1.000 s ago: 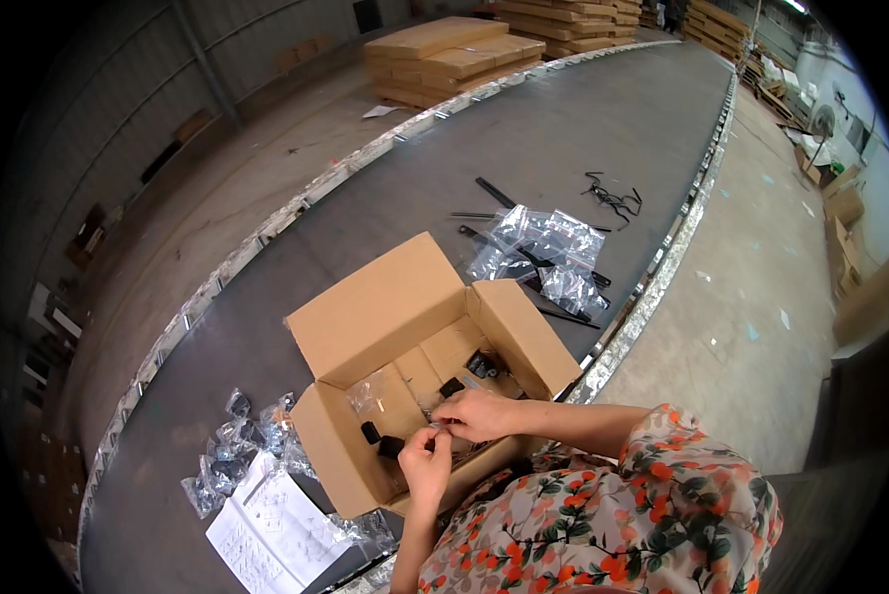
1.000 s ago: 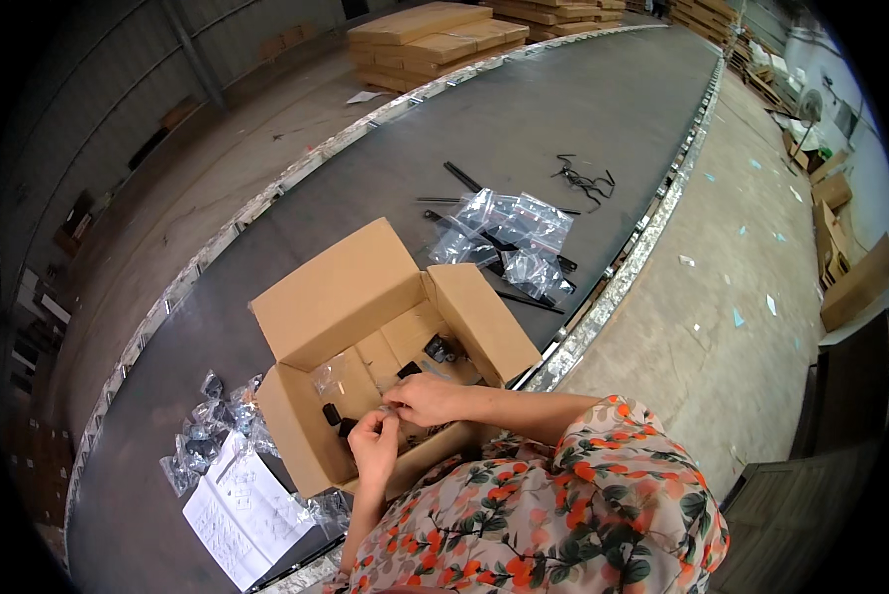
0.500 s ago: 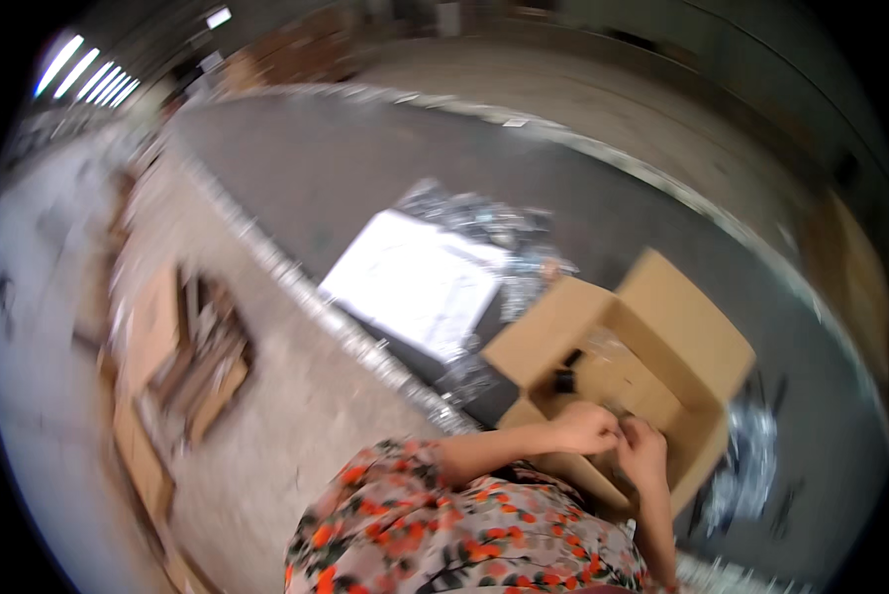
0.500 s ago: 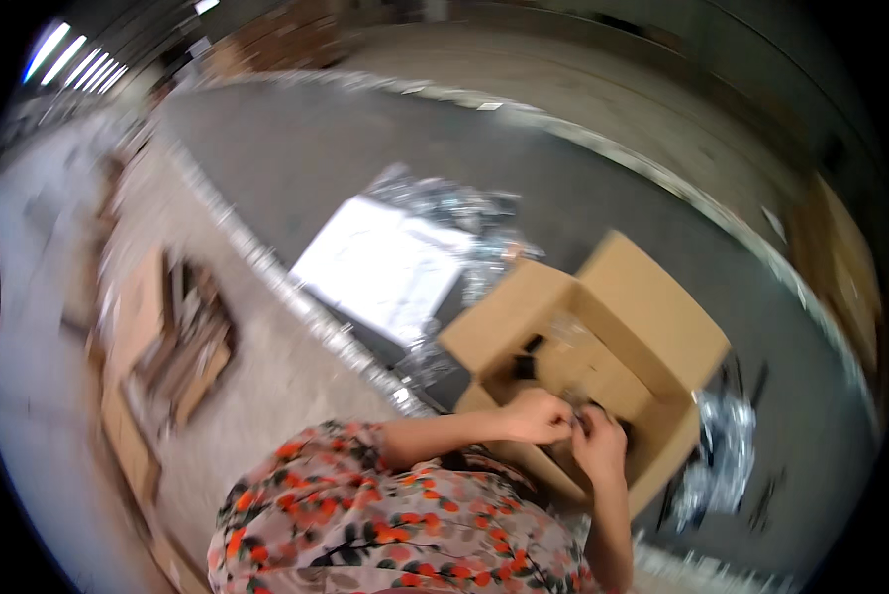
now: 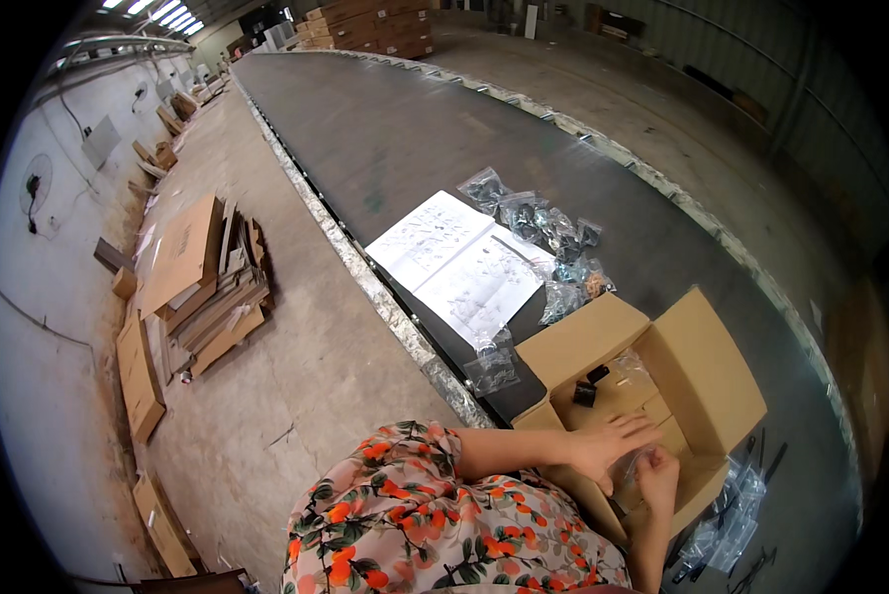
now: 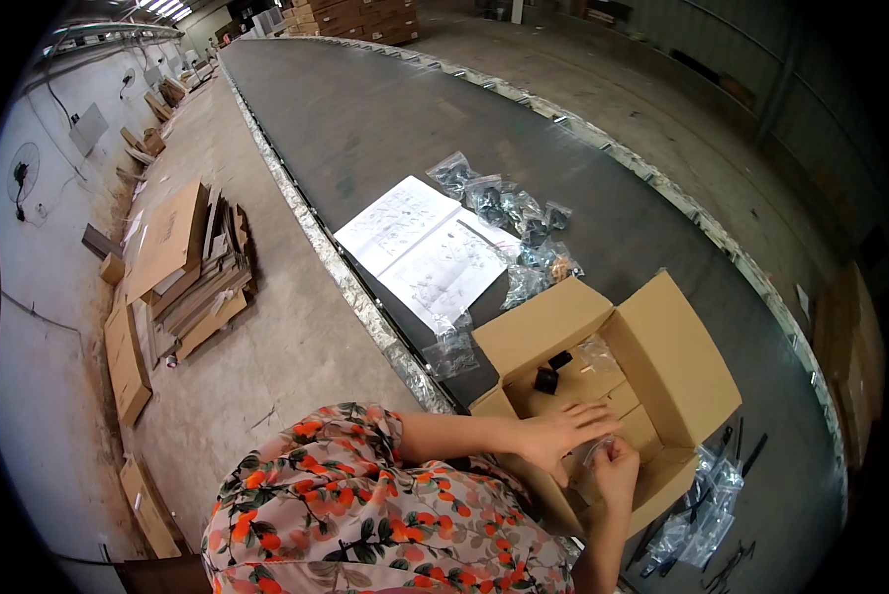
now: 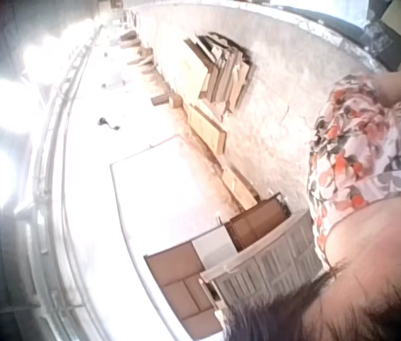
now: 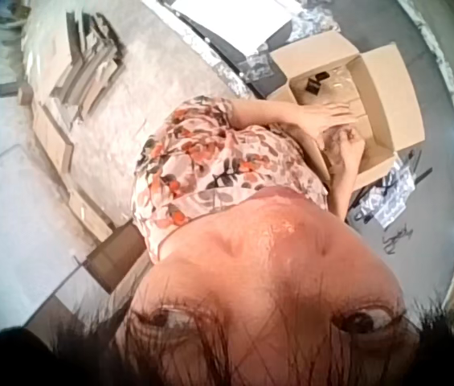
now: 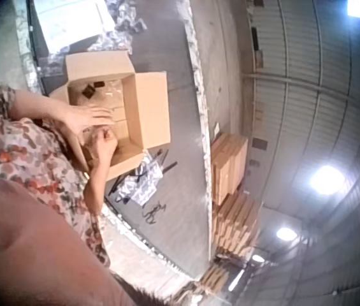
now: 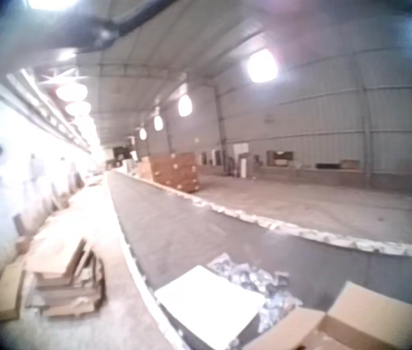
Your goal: The person sorts various small hardware components from a box, placing them onto a table and referencing an instruction manual.
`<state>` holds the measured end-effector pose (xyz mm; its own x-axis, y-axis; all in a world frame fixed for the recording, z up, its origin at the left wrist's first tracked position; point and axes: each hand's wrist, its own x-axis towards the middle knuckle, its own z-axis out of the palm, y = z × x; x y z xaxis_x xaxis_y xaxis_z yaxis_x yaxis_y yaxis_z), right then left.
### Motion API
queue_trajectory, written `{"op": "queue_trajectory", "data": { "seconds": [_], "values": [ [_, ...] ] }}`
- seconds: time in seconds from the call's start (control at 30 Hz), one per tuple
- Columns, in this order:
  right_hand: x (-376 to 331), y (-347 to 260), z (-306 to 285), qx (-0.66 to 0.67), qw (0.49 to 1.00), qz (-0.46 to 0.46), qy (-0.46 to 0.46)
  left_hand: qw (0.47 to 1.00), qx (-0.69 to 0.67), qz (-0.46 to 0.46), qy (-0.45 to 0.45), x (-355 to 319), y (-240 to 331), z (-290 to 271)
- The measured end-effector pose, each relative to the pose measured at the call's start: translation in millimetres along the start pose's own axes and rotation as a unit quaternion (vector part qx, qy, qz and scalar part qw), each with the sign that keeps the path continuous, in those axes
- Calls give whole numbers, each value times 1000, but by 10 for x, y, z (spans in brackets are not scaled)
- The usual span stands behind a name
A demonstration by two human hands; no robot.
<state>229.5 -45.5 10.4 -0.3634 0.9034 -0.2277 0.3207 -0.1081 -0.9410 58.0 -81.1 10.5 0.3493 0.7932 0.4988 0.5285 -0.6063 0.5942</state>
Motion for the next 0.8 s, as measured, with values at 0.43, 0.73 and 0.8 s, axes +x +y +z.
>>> {"op": "queue_trajectory", "data": {
  "seconds": [0.43, 0.73, 0.8],
  "values": [
    [-171, -161, 272, 59, 997, 48, -23, 989, -61, -91, -95, -100, 3, -100],
    [-20, -271, 144, -144, 988, -53, -31, 991, -44, -94, -90, 111, 41, -152],
    [86, -235, 184, -152, 981, -90, -76, 990, -3, -115, -81, 40, -31, -132]
  ]
}}
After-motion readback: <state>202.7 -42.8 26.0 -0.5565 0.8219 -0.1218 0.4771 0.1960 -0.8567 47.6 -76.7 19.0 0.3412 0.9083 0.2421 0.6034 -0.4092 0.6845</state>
